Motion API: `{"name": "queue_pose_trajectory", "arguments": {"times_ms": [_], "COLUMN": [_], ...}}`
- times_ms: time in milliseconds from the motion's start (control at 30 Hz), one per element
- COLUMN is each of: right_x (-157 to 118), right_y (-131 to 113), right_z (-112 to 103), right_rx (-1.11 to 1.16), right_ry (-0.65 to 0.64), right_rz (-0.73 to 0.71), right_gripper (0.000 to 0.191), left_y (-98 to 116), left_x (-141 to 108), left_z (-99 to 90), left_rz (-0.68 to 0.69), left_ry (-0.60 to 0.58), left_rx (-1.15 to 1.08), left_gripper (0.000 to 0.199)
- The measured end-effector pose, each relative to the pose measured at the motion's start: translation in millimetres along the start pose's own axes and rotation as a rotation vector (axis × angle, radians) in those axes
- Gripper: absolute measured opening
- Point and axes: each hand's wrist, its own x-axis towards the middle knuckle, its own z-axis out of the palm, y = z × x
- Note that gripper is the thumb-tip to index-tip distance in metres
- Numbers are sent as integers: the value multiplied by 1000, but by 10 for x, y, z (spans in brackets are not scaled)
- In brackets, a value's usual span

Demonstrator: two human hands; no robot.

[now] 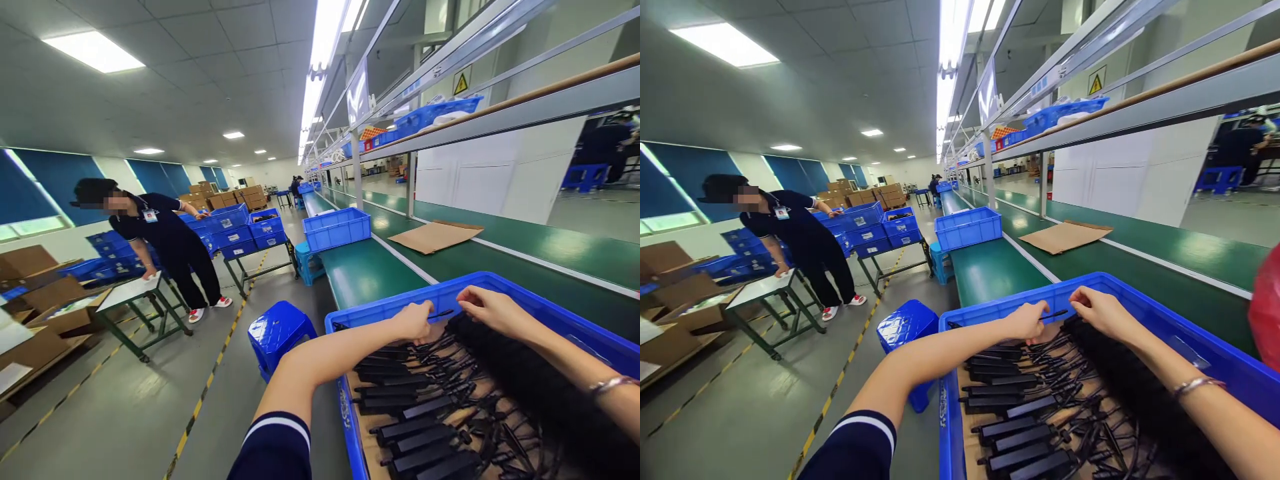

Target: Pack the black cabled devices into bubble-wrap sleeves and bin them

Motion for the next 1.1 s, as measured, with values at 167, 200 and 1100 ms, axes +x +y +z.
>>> {"name": "queue_pose_trajectory", "arguments": {"times_ms": [167, 200, 1100], "right_x": [6, 4, -56], "right_y": [76, 83, -100], "right_z": [5, 1, -126], "right_rx": [49, 53, 8], "right_ry": [-26, -35, -8], "right_rz": [-2, -4, 86], "right_gripper": [35, 36, 22], "left_y": [45, 54, -32], "left_x": [1, 12, 124], "left_z": [-33, -28, -113], "left_rz": [25, 38, 101], "left_ry": [-58, -66, -63], "left_rx": [-189, -209, -87], "left_gripper": [29, 25, 32]}}
